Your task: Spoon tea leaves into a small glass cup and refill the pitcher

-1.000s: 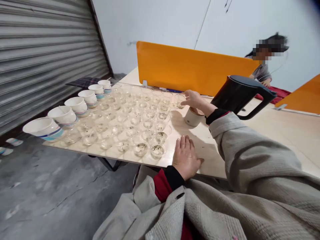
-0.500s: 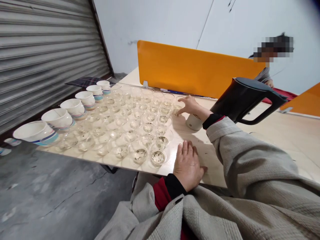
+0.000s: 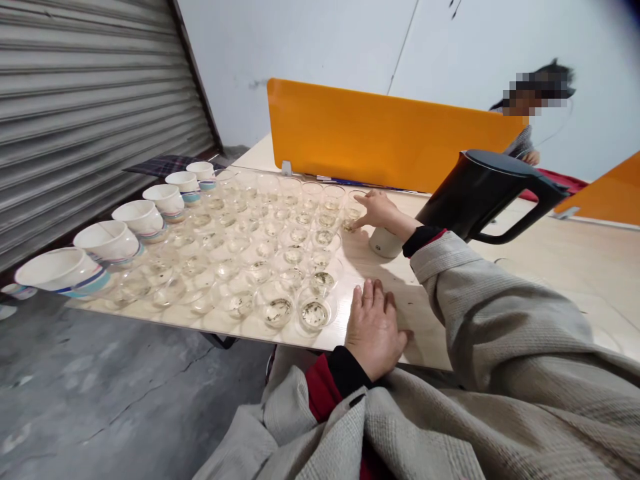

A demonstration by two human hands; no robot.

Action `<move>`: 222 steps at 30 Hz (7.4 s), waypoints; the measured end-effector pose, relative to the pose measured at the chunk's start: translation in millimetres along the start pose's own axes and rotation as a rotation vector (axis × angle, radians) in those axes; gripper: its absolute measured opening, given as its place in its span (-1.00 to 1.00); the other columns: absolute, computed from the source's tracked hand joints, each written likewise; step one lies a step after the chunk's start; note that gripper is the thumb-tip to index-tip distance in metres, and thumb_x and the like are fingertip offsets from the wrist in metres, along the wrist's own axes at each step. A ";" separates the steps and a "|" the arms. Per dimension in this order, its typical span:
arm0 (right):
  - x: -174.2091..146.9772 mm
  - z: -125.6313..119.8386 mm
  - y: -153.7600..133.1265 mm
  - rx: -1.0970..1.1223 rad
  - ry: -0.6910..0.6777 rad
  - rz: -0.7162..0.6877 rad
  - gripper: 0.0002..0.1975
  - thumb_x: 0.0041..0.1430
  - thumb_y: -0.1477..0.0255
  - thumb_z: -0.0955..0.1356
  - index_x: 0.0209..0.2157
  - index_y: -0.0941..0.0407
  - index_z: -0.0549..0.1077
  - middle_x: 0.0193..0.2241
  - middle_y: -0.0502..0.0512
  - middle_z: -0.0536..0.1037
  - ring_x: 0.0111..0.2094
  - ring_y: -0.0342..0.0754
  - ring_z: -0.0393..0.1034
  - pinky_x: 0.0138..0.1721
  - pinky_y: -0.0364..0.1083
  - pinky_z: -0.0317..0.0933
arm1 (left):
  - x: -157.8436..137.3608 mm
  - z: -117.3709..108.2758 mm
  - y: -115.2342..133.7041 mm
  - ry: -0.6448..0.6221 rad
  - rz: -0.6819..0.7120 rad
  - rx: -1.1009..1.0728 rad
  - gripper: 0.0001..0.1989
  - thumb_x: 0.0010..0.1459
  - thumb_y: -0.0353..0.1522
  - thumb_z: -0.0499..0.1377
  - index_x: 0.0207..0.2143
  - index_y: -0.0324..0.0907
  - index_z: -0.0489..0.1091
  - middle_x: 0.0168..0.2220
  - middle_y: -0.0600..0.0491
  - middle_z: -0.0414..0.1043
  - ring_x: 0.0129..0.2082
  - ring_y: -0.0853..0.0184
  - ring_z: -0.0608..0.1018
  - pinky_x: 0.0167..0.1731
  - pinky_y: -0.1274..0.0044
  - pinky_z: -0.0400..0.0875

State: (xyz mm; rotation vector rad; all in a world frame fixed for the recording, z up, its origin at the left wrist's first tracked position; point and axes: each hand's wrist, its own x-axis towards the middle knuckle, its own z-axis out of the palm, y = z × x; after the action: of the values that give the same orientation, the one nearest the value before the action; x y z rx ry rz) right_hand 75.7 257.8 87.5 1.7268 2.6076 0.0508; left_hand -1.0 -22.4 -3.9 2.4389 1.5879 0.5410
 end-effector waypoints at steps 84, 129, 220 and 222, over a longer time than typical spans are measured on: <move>-441.2 34.5 66.6 0.392 0.713 0.254 -0.86 0.45 0.37 0.39 -0.23 -0.08 0.61 -0.18 0.16 0.71 -0.17 0.23 0.58 -0.14 0.23 0.47 | 32.9 12.4 -19.7 0.189 -0.027 -0.558 -0.65 0.47 -0.28 0.12 0.14 -0.17 0.58 0.35 -0.17 0.50 0.42 0.08 0.46 0.42 0.08 0.35; -257.9 81.3 -27.1 0.184 0.348 0.206 -0.67 0.49 0.18 0.41 0.02 0.18 0.54 -0.07 0.21 0.56 -0.07 0.07 0.46 0.00 0.09 0.40 | -5.0 9.2 -31.5 0.570 -0.256 -0.844 -0.31 0.04 -0.15 0.54 0.19 -0.09 0.45 0.10 -0.12 0.62 0.12 0.08 0.67 0.08 0.26 0.56; -305.0 30.7 116.2 0.036 0.660 0.335 -0.71 0.48 0.23 0.36 0.06 0.07 0.59 0.13 0.34 0.57 0.19 0.39 0.28 0.17 0.33 0.19 | 6.2 17.7 -14.1 0.424 -0.212 -0.620 -0.36 -0.04 -0.32 0.57 0.08 -0.03 0.44 0.02 -0.04 0.69 -0.09 0.09 0.73 0.07 0.18 0.56; -301.0 29.4 107.2 0.052 0.666 0.310 -0.69 0.47 0.28 0.36 0.12 0.10 0.57 0.15 0.33 0.57 0.21 0.38 0.29 0.21 0.32 0.21 | 6.6 17.2 -14.0 0.420 -0.195 -0.592 -0.33 -0.04 -0.31 0.58 0.11 -0.06 0.44 0.01 -0.06 0.70 -0.08 0.07 0.73 0.07 0.18 0.55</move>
State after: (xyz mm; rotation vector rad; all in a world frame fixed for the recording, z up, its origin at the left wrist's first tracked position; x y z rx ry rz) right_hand 292.7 23.1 59.9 2.4613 2.6959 0.6757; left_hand -3.6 -9.8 -23.2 1.7856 1.4887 1.3310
